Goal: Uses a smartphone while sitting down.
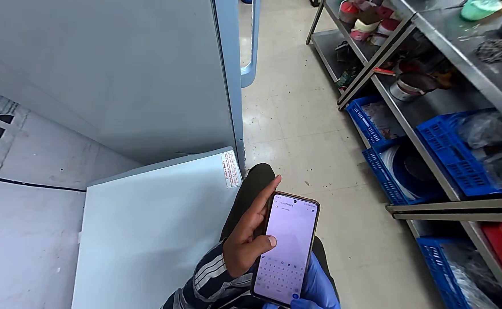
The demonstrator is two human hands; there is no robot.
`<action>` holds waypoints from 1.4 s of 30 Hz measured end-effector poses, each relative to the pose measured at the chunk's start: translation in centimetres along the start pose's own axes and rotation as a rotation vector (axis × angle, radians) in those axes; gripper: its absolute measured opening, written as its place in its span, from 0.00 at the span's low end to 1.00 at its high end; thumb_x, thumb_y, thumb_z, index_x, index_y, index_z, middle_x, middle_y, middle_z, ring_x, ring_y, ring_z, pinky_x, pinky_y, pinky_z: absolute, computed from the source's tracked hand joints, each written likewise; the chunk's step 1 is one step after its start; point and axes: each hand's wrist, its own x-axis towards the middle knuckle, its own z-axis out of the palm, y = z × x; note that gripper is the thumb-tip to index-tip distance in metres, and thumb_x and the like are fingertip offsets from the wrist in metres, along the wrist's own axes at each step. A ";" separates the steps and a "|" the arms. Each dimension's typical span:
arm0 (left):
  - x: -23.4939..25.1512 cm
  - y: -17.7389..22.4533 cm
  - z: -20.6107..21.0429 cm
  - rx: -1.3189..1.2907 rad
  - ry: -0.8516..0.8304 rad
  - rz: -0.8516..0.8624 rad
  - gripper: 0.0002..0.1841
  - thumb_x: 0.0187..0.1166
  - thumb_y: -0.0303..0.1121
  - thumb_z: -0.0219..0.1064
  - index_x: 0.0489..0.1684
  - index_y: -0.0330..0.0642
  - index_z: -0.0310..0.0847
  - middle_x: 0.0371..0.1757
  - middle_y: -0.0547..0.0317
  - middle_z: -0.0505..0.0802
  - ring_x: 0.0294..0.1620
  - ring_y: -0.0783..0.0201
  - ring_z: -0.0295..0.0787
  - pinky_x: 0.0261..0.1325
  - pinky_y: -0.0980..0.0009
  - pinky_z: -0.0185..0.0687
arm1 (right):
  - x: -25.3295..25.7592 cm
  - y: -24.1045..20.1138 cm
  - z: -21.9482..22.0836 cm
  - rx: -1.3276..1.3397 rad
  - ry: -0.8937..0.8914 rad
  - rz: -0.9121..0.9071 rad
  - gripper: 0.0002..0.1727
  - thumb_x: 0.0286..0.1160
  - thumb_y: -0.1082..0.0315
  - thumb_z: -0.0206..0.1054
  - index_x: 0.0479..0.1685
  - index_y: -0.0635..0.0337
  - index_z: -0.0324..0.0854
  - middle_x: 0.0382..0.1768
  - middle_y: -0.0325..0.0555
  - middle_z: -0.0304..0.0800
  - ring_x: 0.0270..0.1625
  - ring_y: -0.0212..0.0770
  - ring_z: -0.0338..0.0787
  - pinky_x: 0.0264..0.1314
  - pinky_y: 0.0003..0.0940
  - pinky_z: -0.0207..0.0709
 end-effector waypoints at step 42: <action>-0.8 0.2 0.6 -0.031 0.009 0.011 0.45 0.70 0.26 0.51 0.96 0.49 0.40 0.78 0.46 0.78 0.72 0.61 0.81 0.75 0.59 0.78 | -0.8 0.2 0.1 -0.043 -0.047 0.003 0.41 0.65 0.85 0.58 0.83 0.63 0.45 0.74 0.45 0.80 0.71 0.45 0.87 0.58 0.51 0.92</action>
